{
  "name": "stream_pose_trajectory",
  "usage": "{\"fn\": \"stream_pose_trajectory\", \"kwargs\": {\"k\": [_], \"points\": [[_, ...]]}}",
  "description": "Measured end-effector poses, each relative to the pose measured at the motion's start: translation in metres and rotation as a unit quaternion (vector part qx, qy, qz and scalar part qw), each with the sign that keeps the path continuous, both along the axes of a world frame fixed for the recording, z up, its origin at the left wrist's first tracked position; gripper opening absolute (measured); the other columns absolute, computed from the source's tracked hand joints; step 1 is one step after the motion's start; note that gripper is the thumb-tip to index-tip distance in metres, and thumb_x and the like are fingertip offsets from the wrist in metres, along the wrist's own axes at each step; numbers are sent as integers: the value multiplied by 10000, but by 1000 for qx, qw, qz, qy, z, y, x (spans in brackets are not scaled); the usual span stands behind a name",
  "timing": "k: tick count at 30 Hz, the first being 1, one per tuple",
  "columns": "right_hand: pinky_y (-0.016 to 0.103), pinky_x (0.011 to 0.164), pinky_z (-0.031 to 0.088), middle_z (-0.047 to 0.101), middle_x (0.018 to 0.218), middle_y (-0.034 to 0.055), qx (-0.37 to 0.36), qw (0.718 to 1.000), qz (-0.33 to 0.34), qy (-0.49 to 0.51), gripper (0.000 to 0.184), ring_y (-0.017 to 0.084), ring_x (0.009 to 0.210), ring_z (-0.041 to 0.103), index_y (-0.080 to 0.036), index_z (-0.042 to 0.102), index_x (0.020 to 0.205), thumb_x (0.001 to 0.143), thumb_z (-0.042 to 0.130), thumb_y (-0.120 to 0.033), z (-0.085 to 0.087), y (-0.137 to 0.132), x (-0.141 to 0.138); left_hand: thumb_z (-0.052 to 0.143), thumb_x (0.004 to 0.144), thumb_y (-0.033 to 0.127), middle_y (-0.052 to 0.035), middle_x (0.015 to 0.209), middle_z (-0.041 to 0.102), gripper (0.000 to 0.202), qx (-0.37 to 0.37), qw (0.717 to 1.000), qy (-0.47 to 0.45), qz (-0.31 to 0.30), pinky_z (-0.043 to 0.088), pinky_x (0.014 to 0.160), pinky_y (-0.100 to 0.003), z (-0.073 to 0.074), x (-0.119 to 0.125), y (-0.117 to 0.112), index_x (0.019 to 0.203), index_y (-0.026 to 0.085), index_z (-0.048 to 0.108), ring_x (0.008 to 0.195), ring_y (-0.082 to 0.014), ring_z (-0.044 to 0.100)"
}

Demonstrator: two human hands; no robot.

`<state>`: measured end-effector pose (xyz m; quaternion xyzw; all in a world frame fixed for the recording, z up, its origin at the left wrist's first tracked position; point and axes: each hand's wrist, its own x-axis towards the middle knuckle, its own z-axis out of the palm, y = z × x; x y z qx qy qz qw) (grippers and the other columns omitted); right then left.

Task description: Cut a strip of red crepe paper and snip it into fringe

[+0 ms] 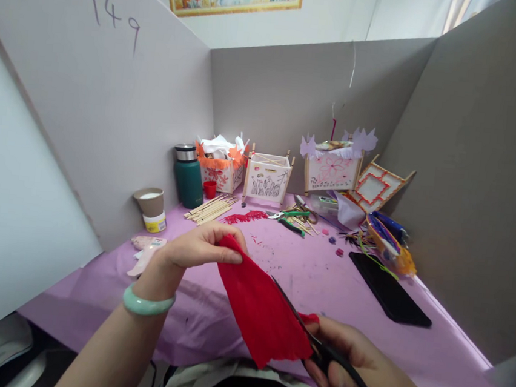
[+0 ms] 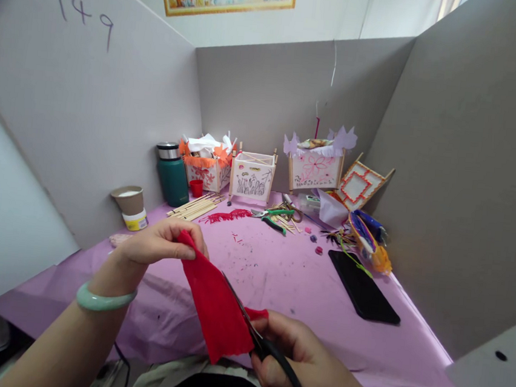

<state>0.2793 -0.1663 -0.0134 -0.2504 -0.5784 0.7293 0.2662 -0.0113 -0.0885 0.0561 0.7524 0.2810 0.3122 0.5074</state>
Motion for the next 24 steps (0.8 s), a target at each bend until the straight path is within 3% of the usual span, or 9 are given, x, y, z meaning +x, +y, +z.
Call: {"fn": "stream_pose_trajectory", "kwargs": {"k": [4, 11, 24], "points": [[128, 443, 308, 474, 663, -49, -10, 1000, -8, -12, 514, 22, 489, 366, -143, 596, 1028, 684, 748, -493, -3, 0, 1, 688, 763, 264, -50, 772, 660, 156, -3, 1000, -4, 5, 467, 667, -253, 0, 1, -1, 795, 120, 635, 744, -148, 612], [162, 498, 377, 534, 711, -21, -24, 1000, 11, -14, 535, 51, 537, 438, -141, 595, 947, 622, 776, -525, 2, 0, -2, 700, 749, 288, -45, 759, 653, 194, -22, 1000, -5, 1, 465, 646, -243, 1, 3, 0, 793, 116, 621, 711, -130, 591], [183, 514, 371, 533, 679, -19, -5, 1000, 2, -26, 512, 58, 524, 438, -145, 557, 882, 640, 738, -558, 5, 0, -4, 698, 755, 294, -29, 732, 626, 195, -16, 1000, 0, -13, 443, 623, -221, 3, 11, 1, 783, 113, 630, 672, -105, 550]]}}
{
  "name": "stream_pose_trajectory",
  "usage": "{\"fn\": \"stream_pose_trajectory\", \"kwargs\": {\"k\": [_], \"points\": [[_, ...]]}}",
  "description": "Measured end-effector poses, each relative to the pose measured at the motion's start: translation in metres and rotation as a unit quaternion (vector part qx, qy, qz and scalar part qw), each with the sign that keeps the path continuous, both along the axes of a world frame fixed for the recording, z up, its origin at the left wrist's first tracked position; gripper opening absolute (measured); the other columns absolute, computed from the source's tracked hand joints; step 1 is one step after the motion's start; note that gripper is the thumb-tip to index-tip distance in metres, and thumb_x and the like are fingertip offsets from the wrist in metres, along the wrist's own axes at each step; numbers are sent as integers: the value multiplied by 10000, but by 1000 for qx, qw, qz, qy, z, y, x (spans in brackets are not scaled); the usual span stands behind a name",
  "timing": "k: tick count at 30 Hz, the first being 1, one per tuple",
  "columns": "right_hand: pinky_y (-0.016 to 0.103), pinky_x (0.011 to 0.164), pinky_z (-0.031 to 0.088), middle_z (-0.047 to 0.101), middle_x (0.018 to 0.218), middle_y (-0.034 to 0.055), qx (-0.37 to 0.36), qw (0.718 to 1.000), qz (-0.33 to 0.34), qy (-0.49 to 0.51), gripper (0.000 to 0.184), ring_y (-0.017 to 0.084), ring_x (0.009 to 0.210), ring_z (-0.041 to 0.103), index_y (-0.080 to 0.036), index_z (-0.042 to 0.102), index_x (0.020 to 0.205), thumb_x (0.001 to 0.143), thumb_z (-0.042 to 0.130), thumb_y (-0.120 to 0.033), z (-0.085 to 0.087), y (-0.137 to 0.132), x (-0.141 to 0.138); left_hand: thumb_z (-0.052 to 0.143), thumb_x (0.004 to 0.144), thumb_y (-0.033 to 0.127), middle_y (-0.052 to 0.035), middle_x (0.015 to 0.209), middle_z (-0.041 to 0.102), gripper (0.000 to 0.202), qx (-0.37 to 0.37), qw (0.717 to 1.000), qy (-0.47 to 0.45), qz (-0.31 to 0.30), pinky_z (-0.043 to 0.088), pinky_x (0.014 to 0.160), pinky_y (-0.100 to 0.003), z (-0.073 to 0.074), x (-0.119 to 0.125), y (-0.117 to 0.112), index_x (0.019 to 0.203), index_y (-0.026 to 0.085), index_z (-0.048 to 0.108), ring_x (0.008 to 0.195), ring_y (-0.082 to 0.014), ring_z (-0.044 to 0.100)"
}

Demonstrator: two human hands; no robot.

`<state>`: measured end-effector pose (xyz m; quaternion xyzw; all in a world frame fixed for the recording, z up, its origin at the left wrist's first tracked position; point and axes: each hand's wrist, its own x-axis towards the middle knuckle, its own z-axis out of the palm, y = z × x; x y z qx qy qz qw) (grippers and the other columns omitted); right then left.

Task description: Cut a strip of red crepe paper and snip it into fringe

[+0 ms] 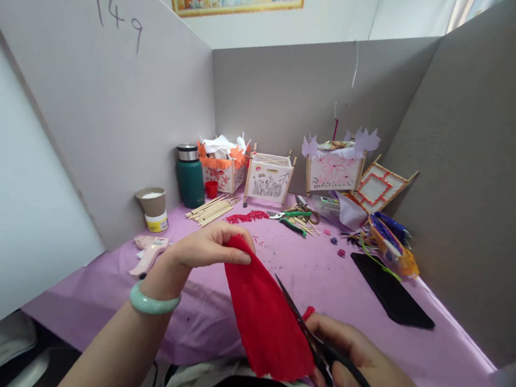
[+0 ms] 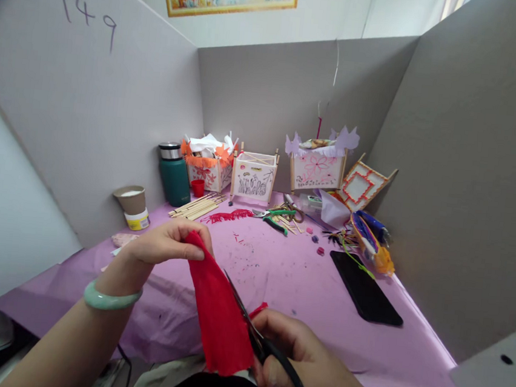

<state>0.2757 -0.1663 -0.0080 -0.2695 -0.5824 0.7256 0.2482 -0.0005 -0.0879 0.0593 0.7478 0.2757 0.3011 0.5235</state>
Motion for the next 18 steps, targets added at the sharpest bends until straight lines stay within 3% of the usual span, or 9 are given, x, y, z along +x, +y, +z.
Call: {"fn": "stream_pose_trajectory", "kwargs": {"k": [10, 18], "points": [[154, 472, 352, 457, 672, -48, 9, 1000, -8, -1, 481, 29, 489, 362, -166, 542, 916, 687, 711, -554, -11, 2, 3, 702, 751, 267, -16, 710, 614, 170, 1, 1000, -8, 3, 433, 608, -209, 2, 1, -1, 774, 114, 631, 655, -94, 536], [183, 508, 378, 534, 684, -20, -10, 1000, -11, -15, 540, 60, 522, 443, -157, 557, 929, 624, 743, -562, -1, 1, 0, 711, 739, 299, -13, 702, 611, 203, 8, 1000, 8, 11, 431, 602, -215, 4, 3, -2, 762, 116, 628, 649, -97, 534]]}}
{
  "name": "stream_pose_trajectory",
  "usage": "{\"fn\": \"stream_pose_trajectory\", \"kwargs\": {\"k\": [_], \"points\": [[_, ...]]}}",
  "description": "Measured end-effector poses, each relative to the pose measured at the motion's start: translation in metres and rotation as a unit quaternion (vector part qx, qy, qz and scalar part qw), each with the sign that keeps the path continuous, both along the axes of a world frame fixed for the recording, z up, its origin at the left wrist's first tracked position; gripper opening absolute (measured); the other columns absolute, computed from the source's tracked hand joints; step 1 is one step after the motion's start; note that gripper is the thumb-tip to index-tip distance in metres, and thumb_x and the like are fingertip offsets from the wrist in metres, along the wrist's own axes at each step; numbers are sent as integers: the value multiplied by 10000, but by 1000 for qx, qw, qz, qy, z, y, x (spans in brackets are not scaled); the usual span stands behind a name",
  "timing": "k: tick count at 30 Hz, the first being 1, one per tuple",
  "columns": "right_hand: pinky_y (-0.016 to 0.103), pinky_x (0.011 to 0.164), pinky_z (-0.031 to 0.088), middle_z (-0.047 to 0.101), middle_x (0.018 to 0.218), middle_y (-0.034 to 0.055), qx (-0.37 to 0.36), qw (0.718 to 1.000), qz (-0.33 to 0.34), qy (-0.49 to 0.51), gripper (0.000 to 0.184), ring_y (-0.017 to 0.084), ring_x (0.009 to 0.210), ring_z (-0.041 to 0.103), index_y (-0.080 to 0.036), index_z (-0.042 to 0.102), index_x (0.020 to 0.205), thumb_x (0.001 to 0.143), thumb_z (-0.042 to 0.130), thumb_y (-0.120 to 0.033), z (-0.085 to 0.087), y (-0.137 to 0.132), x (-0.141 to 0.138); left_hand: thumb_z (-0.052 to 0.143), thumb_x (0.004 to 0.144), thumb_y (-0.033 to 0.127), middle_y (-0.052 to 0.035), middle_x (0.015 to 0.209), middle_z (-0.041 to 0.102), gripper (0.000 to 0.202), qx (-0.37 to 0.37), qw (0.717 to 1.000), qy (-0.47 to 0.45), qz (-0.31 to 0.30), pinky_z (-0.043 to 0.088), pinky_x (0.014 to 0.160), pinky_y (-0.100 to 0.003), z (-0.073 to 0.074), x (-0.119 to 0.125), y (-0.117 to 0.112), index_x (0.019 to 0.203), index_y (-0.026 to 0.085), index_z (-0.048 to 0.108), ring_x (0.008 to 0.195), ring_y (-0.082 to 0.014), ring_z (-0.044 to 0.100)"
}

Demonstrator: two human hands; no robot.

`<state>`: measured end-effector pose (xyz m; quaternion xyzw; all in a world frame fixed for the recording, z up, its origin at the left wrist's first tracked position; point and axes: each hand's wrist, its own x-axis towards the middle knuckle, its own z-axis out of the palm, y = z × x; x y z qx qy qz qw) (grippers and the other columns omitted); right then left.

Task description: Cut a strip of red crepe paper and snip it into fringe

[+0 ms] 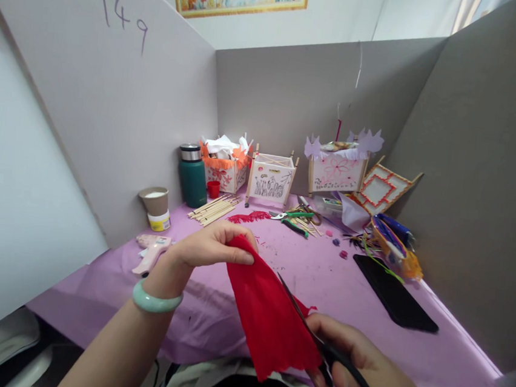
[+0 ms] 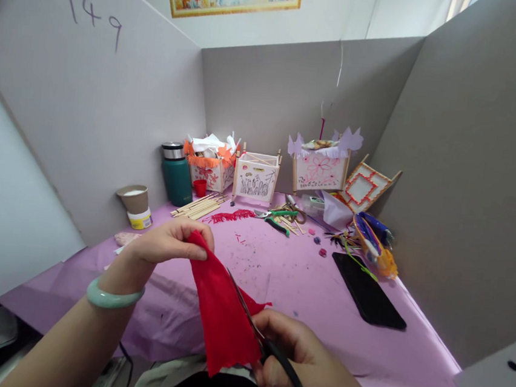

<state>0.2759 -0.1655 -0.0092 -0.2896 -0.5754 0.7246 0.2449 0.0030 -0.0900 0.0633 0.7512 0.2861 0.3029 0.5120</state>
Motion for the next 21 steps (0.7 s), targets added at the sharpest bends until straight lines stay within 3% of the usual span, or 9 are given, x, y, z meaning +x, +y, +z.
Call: {"fn": "stream_pose_trajectory", "kwargs": {"k": [8, 15, 21], "points": [[196, 546, 396, 552, 708, -16, 22, 1000, 6, 7, 545, 71, 551, 470, -163, 582, 965, 655, 707, -594, 2, 0, -2, 722, 728, 323, -19, 699, 620, 231, -19, 1000, 1, -19, 453, 608, -217, 0, 5, 0, 766, 114, 630, 639, -96, 545], [166, 482, 365, 463, 645, -48, 36, 999, -12, -2, 535, 42, 496, 354, -163, 565, 928, 655, 711, -599, 0, 1, -2, 732, 721, 334, -30, 716, 635, 250, -32, 999, -9, -15, 473, 616, -226, -3, 5, 0, 782, 110, 637, 654, -107, 570], [159, 456, 346, 466, 695, -39, 39, 999, -6, 2, 568, 26, 476, 335, -165, 547, 937, 657, 686, -638, -5, 2, 0, 718, 738, 342, -45, 756, 651, 244, -39, 999, -23, -14, 486, 635, -235, -3, 5, -1, 783, 114, 644, 686, -122, 595]]}}
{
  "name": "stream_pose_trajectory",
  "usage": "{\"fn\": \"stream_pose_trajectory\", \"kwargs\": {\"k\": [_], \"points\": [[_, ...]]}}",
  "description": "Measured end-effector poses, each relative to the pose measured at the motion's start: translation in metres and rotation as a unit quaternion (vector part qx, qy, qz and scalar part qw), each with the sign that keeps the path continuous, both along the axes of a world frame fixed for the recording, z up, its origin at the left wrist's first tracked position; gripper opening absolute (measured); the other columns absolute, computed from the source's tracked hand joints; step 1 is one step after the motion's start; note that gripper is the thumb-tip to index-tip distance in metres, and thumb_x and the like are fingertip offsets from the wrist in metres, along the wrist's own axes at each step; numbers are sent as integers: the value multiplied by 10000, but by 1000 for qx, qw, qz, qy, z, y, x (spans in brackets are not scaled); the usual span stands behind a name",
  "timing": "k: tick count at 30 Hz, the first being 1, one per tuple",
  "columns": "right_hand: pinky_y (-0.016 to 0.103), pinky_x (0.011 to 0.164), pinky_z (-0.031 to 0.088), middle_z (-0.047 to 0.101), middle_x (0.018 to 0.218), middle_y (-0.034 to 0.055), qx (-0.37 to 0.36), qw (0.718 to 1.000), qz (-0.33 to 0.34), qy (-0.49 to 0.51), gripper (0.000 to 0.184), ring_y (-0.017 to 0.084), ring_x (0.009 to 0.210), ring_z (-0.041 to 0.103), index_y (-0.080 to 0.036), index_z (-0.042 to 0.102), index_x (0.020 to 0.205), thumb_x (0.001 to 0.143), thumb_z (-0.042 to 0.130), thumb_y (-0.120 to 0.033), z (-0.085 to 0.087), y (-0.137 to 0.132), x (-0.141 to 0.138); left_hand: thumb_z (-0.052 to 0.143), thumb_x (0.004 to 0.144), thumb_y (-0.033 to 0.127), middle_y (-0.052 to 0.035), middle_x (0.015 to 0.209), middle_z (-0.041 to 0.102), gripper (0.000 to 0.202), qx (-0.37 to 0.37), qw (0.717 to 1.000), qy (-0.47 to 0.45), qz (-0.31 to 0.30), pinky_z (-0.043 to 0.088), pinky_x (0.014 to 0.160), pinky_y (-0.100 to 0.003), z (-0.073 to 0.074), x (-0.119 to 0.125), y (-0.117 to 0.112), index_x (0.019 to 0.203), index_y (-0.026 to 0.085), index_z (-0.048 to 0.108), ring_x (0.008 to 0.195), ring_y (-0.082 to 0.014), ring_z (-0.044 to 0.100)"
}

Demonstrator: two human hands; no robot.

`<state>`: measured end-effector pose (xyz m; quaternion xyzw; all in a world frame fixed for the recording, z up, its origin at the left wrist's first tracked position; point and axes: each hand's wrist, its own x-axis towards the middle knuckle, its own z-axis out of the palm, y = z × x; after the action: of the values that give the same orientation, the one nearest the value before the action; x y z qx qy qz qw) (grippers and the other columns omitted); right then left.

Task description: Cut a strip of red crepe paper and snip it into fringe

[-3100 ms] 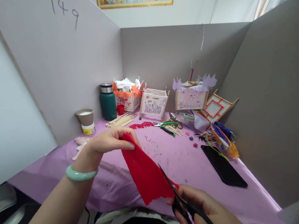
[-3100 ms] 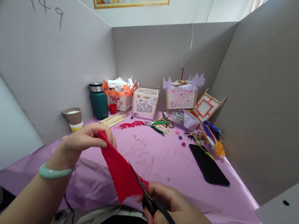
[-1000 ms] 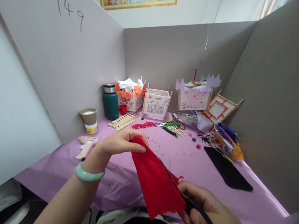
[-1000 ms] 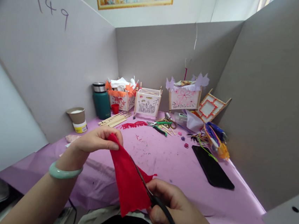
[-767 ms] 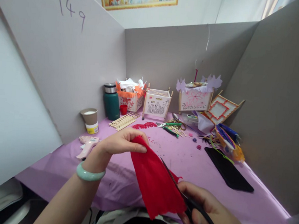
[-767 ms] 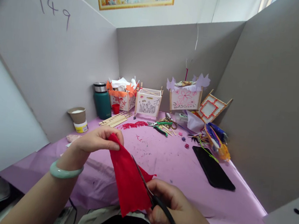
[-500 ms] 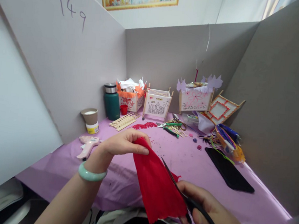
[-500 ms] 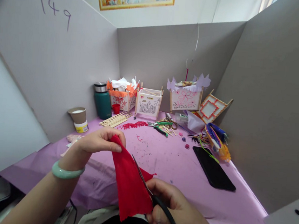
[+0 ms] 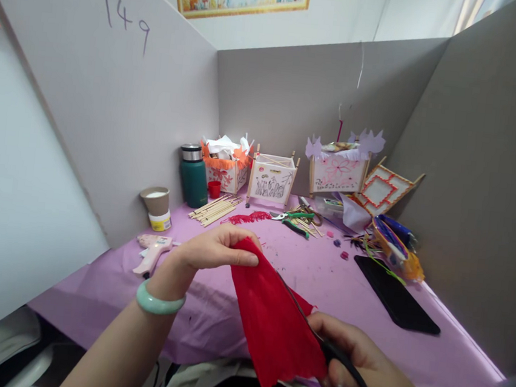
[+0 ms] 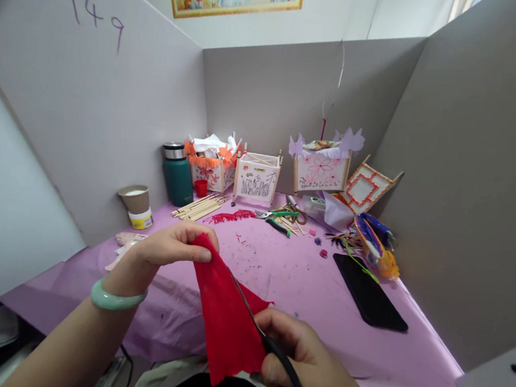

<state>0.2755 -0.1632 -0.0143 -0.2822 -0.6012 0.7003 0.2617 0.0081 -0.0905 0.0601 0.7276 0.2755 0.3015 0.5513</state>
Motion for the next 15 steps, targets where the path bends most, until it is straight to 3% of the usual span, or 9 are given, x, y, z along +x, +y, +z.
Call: {"fn": "stream_pose_trajectory", "kwargs": {"k": [5, 15], "points": [[183, 510, 404, 492, 686, -29, -1, 1000, 1, 15, 522, 57, 528, 396, -163, 560, 943, 677, 697, -591, 4, -2, -2, 714, 741, 341, -42, 747, 647, 242, 4, 1000, 5, 0, 485, 630, -236, 0, 0, 0, 777, 112, 645, 685, -123, 592], [198, 535, 403, 565, 735, -9, 4, 1000, -9, 6, 410, 77, 545, 464, -177, 606, 967, 701, 717, -469, 6, -3, -4, 701, 758, 315, -32, 720, 640, 214, 1, 1000, 15, -23, 466, 626, -219, -1, 2, 1, 783, 110, 645, 665, -107, 573]]}}
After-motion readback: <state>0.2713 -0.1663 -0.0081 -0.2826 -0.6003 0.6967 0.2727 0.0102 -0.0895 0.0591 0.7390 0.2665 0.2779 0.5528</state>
